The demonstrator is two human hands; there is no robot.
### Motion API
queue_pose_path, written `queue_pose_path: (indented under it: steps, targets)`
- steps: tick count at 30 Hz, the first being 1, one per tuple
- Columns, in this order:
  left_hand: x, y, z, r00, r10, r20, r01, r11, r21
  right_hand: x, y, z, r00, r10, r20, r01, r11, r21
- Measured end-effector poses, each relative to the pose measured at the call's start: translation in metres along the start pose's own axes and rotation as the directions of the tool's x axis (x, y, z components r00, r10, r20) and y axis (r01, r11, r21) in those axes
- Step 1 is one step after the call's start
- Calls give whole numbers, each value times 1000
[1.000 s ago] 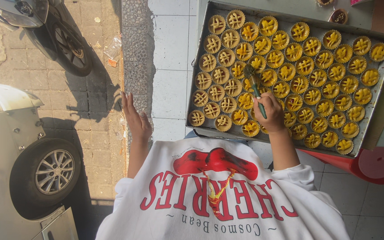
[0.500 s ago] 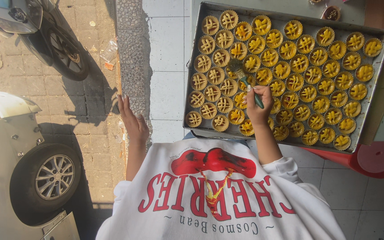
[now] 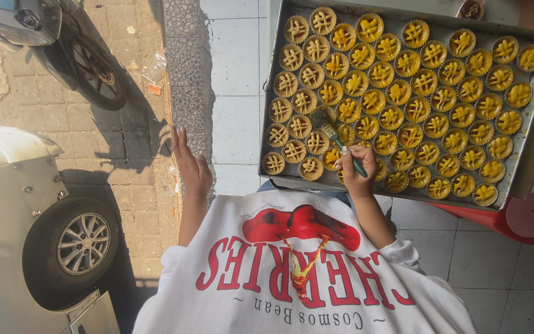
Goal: The person applies an egg wash to several small pastries on a large metal tray using a brush.
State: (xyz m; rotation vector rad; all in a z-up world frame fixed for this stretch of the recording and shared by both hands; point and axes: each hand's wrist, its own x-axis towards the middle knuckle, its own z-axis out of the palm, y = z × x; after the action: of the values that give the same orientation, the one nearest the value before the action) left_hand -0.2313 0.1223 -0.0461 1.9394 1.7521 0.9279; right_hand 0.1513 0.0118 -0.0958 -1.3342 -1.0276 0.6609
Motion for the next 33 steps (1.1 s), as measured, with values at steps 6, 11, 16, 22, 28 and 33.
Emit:
queue_pose_path:
  steps: [6, 11, 16, 22, 28, 33]
  targets:
    - [-1, -6, 6, 996, -63, 67, 64, 998, -15, -16, 11, -8, 998, -11, -63, 12, 1000, 16]
    - [-10, 1, 15, 975, -79, 208, 94, 993, -67, -16, 6, -9, 996, -32, -81, 31, 1000, -4]
    - [-11, -3, 22, 967, -19, 252, 35, 998, -58, -10, 1, -4, 995, -24, -92, 25, 1000, 0]
    - [-11, -3, 16, 965, -29, 260, 43, 998, -50, -28, 4, -11, 999, 5, -43, -5, 1000, -7]
    - [-9, 2, 14, 961, -46, 271, 61, 997, -48, -31, 10, -27, 999, 38, -26, -39, 999, -14]
    - [-9, 0, 16, 963, -29, 267, 40, 999, -35, -28, 1, -35, 998, -52, -31, 48, 993, -106]
